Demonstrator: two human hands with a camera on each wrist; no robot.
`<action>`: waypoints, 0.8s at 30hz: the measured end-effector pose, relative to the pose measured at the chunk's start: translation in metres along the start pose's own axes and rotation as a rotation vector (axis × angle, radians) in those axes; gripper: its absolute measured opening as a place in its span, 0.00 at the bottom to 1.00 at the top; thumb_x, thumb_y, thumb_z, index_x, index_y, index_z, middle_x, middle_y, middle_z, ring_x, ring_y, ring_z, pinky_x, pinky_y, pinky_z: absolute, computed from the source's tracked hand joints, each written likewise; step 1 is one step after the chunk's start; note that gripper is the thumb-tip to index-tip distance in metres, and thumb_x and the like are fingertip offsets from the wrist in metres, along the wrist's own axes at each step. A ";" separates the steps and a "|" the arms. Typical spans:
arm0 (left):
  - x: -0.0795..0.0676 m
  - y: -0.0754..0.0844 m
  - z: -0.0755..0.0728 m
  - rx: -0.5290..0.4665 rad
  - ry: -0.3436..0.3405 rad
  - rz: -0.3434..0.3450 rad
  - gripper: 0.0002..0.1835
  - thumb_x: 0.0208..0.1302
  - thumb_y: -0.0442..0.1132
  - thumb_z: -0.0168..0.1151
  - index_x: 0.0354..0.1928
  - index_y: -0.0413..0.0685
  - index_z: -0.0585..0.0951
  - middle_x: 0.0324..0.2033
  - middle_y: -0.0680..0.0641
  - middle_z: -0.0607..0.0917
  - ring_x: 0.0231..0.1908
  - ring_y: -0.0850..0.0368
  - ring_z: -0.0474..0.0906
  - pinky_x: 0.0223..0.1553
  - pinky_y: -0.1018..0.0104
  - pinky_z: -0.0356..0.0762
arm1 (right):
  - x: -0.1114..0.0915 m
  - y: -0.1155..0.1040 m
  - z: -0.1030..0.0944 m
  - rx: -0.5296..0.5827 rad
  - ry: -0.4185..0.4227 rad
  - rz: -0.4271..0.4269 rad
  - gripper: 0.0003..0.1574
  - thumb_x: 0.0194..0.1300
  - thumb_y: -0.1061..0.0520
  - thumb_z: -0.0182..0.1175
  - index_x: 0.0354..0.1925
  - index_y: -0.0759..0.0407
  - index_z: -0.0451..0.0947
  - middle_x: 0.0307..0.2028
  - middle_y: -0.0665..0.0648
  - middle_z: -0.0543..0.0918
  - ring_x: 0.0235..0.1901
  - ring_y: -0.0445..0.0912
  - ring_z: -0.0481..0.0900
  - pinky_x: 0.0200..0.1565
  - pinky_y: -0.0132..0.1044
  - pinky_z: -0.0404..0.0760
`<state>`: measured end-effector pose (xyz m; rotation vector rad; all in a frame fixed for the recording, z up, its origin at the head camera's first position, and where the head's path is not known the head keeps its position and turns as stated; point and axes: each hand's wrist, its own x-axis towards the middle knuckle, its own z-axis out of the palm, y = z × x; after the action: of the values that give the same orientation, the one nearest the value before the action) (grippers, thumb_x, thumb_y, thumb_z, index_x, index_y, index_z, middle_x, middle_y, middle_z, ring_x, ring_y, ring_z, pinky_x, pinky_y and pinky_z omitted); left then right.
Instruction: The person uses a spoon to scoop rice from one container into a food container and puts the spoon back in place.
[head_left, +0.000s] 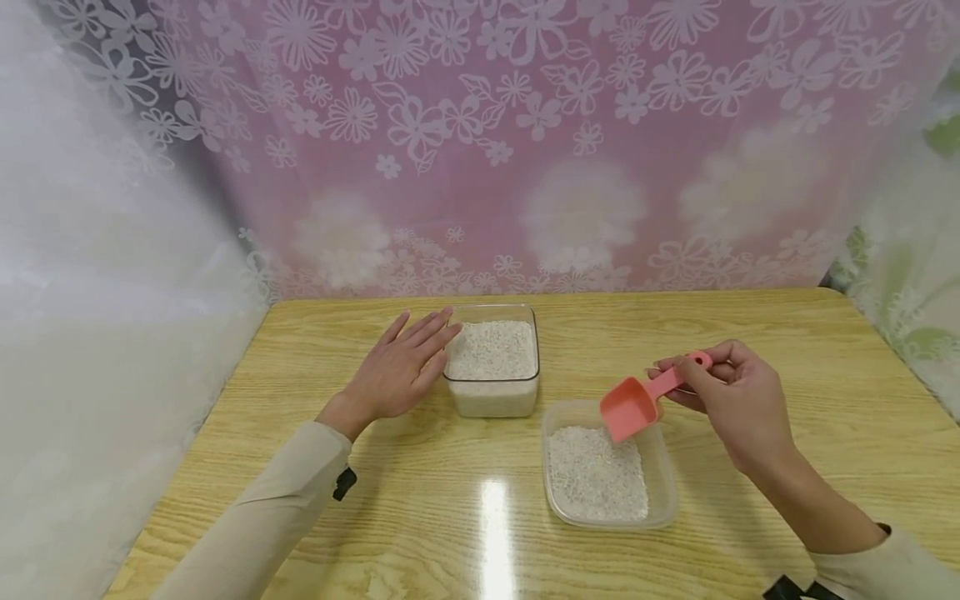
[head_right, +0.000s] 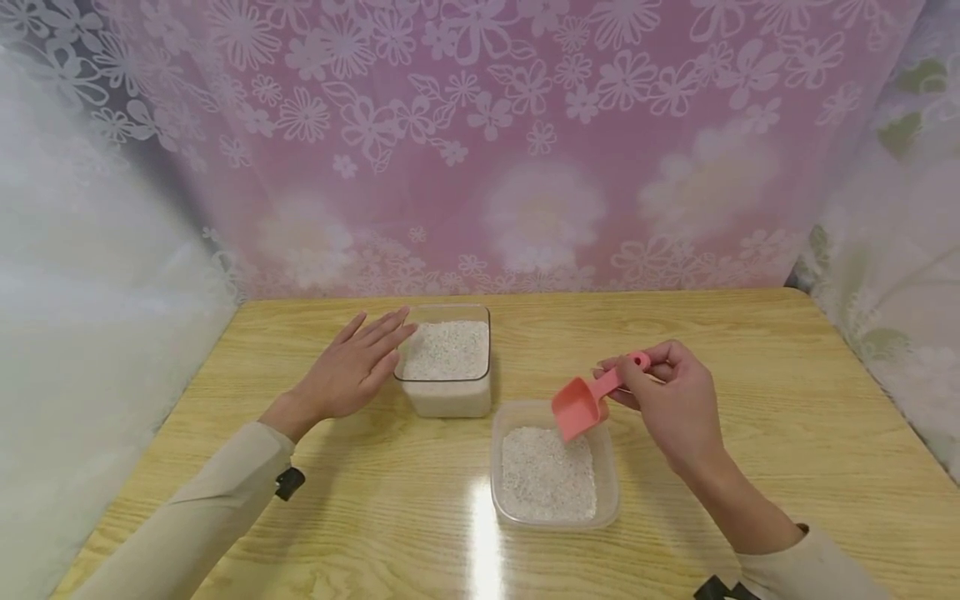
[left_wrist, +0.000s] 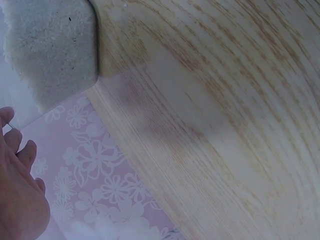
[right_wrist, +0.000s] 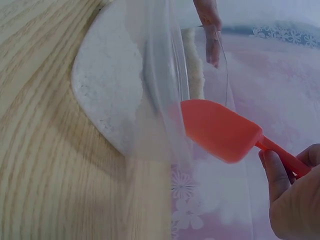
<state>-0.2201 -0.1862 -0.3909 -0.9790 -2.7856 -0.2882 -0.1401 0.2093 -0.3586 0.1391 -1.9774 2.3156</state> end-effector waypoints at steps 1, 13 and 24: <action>0.000 0.000 0.000 0.000 0.000 0.000 0.27 0.77 0.50 0.35 0.74 0.55 0.59 0.73 0.51 0.54 0.71 0.57 0.47 0.70 0.52 0.35 | 0.000 -0.001 0.000 -0.001 -0.003 -0.007 0.17 0.66 0.63 0.60 0.39 0.73 0.62 0.36 0.61 0.86 0.36 0.50 0.86 0.38 0.40 0.81; 0.001 0.001 -0.003 0.020 0.004 0.011 0.27 0.77 0.51 0.33 0.73 0.54 0.60 0.73 0.52 0.54 0.71 0.57 0.48 0.70 0.52 0.36 | 0.014 -0.019 -0.005 0.299 -0.025 0.069 0.16 0.68 0.64 0.57 0.42 0.72 0.59 0.40 0.65 0.85 0.42 0.54 0.84 0.44 0.41 0.80; 0.000 0.004 -0.001 0.004 0.004 0.003 0.26 0.77 0.51 0.34 0.73 0.55 0.60 0.73 0.52 0.54 0.71 0.57 0.47 0.70 0.51 0.36 | 0.049 -0.046 0.017 0.533 -0.068 0.086 0.04 0.69 0.68 0.54 0.38 0.68 0.67 0.39 0.67 0.84 0.42 0.56 0.84 0.47 0.43 0.79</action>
<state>-0.2179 -0.1834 -0.3893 -0.9807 -2.7796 -0.2834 -0.1829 0.2007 -0.3045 0.1726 -1.3635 2.8724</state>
